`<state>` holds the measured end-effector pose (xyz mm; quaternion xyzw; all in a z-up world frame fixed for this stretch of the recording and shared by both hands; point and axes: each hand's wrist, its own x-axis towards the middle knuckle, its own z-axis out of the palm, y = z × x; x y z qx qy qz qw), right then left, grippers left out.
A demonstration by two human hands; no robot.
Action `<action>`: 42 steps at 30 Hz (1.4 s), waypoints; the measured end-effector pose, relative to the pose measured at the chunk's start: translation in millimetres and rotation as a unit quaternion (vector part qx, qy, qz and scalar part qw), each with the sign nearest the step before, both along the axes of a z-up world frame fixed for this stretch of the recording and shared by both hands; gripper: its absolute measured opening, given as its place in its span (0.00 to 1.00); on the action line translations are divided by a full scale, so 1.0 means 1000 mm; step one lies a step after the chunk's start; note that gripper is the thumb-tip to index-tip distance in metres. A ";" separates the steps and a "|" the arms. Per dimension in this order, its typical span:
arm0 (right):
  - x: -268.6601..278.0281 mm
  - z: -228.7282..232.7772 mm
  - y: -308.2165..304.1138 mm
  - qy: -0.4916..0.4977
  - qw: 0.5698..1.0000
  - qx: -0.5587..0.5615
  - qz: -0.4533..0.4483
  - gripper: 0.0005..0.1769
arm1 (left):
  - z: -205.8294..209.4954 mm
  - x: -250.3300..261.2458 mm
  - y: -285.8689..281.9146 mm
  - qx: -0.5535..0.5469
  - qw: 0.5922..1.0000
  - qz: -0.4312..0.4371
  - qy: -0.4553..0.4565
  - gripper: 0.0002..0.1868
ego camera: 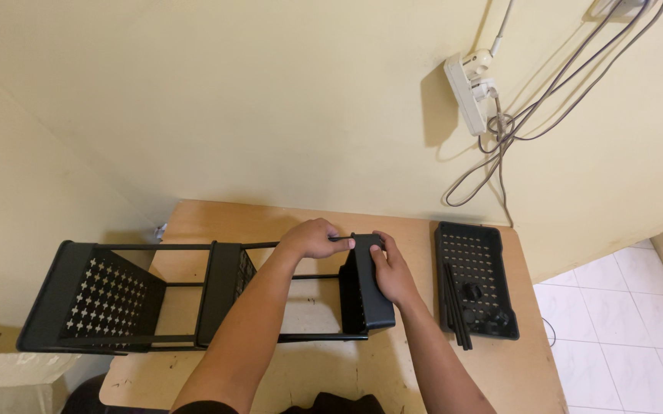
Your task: The person assembles a black plastic shelving unit by inserting metal rods into slots on the side panels. They repeatedly insert and remove rods to test fit, then secure the structure by snapping the side panels together.
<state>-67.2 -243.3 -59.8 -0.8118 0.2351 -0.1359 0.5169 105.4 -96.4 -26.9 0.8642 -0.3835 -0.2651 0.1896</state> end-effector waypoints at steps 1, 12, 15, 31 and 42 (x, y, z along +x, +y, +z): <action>0.000 0.002 -0.001 0.010 1.000 0.014 -0.003 0.26 | 0.000 0.000 0.000 -0.010 1.000 0.002 0.005 0.35; -0.002 0.009 0.001 0.035 0.998 0.051 -0.001 0.26 | -0.004 -0.008 -0.002 -0.010 1.000 0.003 -0.015 0.33; -0.001 0.006 0.000 -0.002 1.000 -0.013 0.010 0.26 | -0.001 -0.003 -0.004 0.011 1.000 0.014 0.013 0.34; -0.002 0.008 -0.001 0.020 0.999 0.029 0.003 0.26 | 0.006 -0.006 -0.004 0.031 0.999 0.021 0.007 0.38; -0.002 -0.001 -0.006 0.006 1.000 0.000 0.005 0.25 | 0.020 -0.013 -0.003 0.035 0.999 0.038 -0.007 0.40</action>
